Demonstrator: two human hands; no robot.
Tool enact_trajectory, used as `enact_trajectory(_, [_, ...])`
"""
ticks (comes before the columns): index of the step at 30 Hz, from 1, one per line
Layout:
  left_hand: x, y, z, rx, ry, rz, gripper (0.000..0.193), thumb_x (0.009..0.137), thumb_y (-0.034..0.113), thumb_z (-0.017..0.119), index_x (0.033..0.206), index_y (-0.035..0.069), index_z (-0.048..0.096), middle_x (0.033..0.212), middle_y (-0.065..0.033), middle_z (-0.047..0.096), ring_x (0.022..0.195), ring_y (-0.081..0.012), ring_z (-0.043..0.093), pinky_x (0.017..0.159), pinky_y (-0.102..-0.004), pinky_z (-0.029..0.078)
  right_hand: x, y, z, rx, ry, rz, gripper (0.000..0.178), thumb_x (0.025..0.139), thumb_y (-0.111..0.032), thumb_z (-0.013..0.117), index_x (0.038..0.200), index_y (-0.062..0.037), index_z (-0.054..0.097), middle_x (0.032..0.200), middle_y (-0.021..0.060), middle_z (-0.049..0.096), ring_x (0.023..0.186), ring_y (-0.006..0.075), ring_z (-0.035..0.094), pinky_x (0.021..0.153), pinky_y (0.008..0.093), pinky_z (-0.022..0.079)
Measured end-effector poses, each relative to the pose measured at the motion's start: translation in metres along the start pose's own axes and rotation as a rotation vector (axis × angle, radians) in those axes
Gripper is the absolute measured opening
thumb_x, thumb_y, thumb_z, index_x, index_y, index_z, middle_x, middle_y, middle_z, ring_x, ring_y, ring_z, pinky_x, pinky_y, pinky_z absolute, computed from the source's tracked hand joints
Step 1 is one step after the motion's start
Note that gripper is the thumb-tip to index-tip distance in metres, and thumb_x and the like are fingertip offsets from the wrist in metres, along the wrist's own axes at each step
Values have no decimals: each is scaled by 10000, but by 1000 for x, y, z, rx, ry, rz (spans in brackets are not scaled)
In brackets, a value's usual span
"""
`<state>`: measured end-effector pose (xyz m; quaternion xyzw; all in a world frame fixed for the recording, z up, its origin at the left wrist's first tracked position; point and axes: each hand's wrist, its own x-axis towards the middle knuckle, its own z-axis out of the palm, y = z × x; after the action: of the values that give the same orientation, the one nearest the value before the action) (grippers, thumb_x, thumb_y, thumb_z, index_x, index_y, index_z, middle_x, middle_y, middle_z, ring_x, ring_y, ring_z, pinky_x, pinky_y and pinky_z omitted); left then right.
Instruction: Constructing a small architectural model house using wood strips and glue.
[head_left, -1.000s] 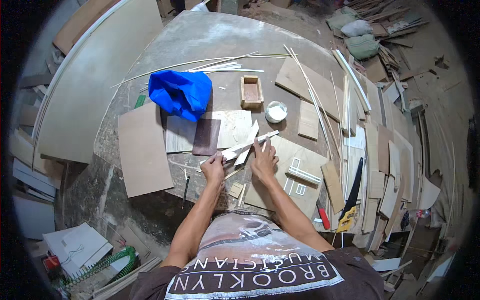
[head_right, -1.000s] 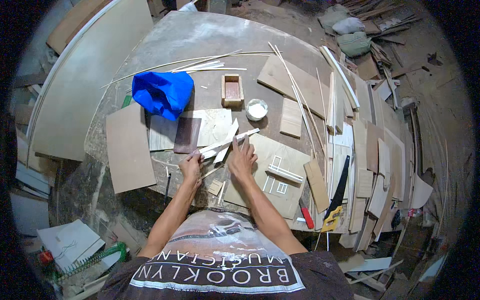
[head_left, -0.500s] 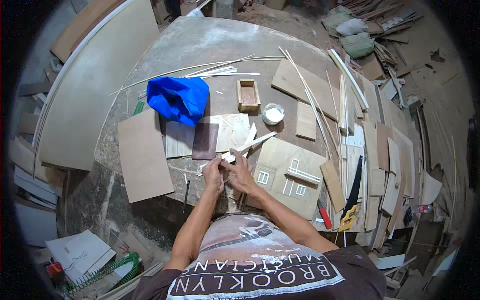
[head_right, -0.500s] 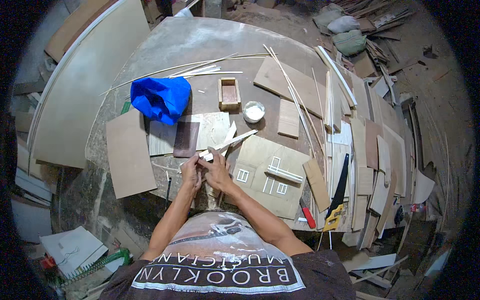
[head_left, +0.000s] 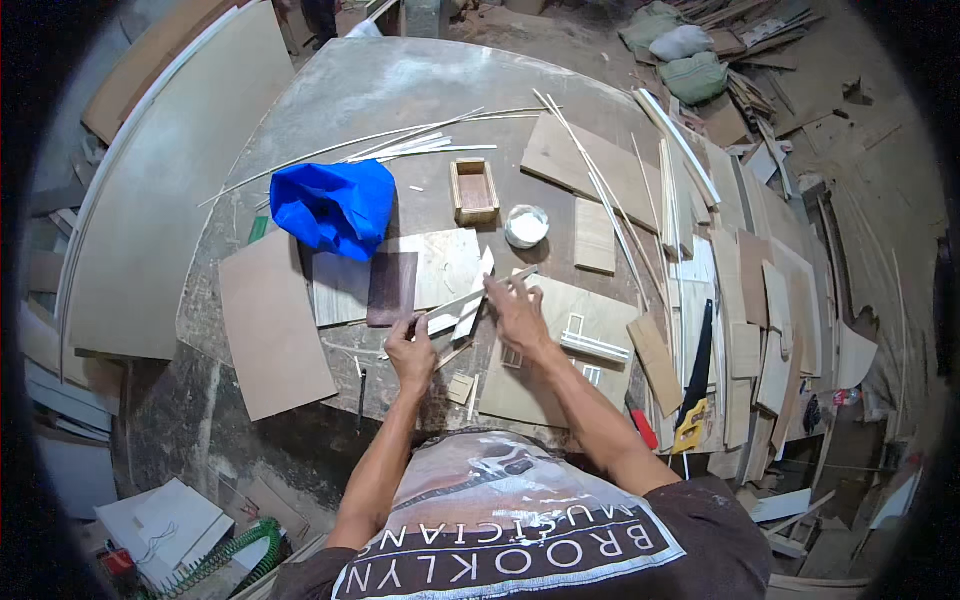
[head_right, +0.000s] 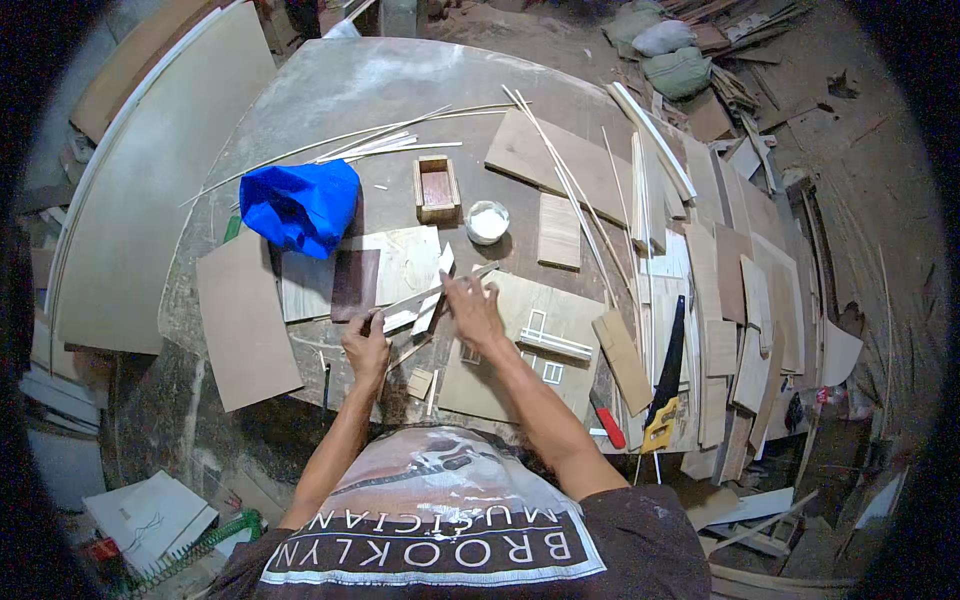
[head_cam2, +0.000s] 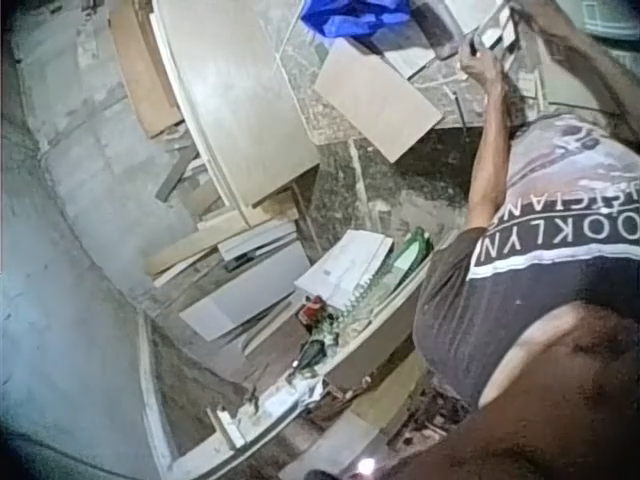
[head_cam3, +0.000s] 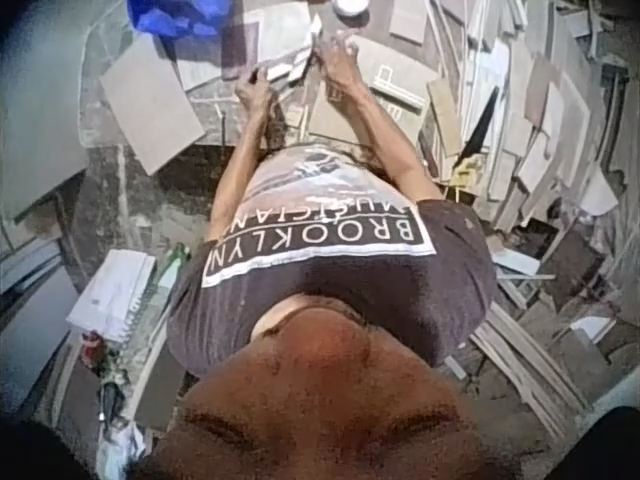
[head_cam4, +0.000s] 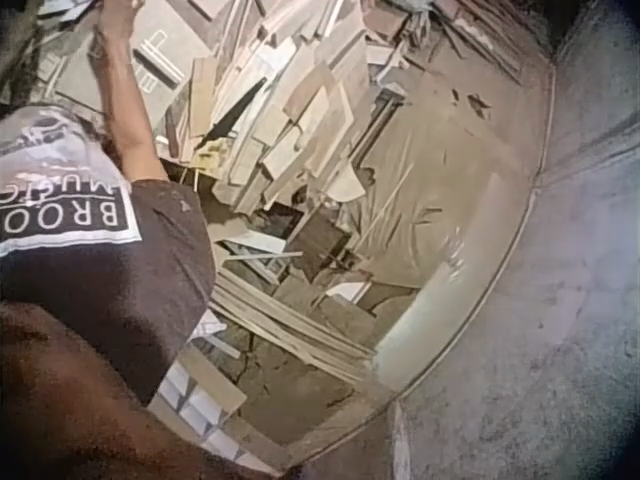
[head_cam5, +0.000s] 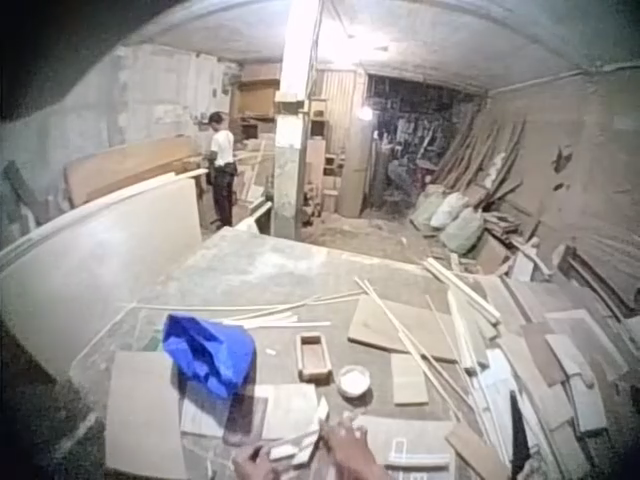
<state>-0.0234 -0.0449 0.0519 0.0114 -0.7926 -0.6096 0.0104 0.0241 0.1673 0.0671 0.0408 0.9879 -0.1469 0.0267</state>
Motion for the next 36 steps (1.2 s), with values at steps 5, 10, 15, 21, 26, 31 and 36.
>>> enact_trajectory(5, [2,3,-4,64,-18,-19,214,911,139,659,990,-56,699,852,-107,693,770,-159,627,716,-315,494,10,61,9,-109,-27,107,897,745,-8,592,1547,-117,204,1445,135,477,1378,384,353,1069,681,261])
enact_trajectory(10, [2,-8,-6,11,-2,-106,204,914,138,658,971,-53,697,848,-91,693,763,-145,614,705,-317,489,24,77,-10,-16,3,335,922,725,-33,632,1544,-104,214,1444,213,445,1350,381,389,1057,655,276])
enact_trajectory(15, [3,6,-1,-2,22,-144,223,900,135,660,916,-87,684,787,-73,683,740,-130,590,690,-312,477,23,89,8,61,103,355,957,707,-48,643,1549,-92,191,1443,232,435,1339,395,390,1063,667,260])
enact_trajectory(21, [3,-7,0,31,93,-200,226,885,139,674,850,-84,688,728,-50,650,663,-118,540,620,-319,454,14,65,8,23,19,373,967,729,-68,653,1558,-83,156,1489,191,420,1404,380,330,1078,701,211])
enact_trajectory(26, [3,-15,0,-73,90,-290,208,877,134,685,811,-63,699,697,-38,637,601,-108,542,537,-299,412,7,40,1,79,67,414,998,724,-75,676,1560,-67,131,1382,153,524,1329,374,409,1059,685,233])
enact_trajectory(31, [2,0,-1,-252,49,-491,153,889,65,677,906,-87,678,769,-91,669,633,-137,616,531,-260,504,4,34,15,70,78,373,924,736,-52,640,1539,-56,182,1362,159,533,1339,358,388,1036,660,270])
enact_trajectory(36, [5,-12,-1,-382,89,-619,140,877,52,684,920,-80,673,774,-99,672,603,-124,630,487,-233,505,-13,-4,25,95,77,287,814,764,-43,584,1506,-94,252,1371,217,495,1343,366,375,1066,593,265])
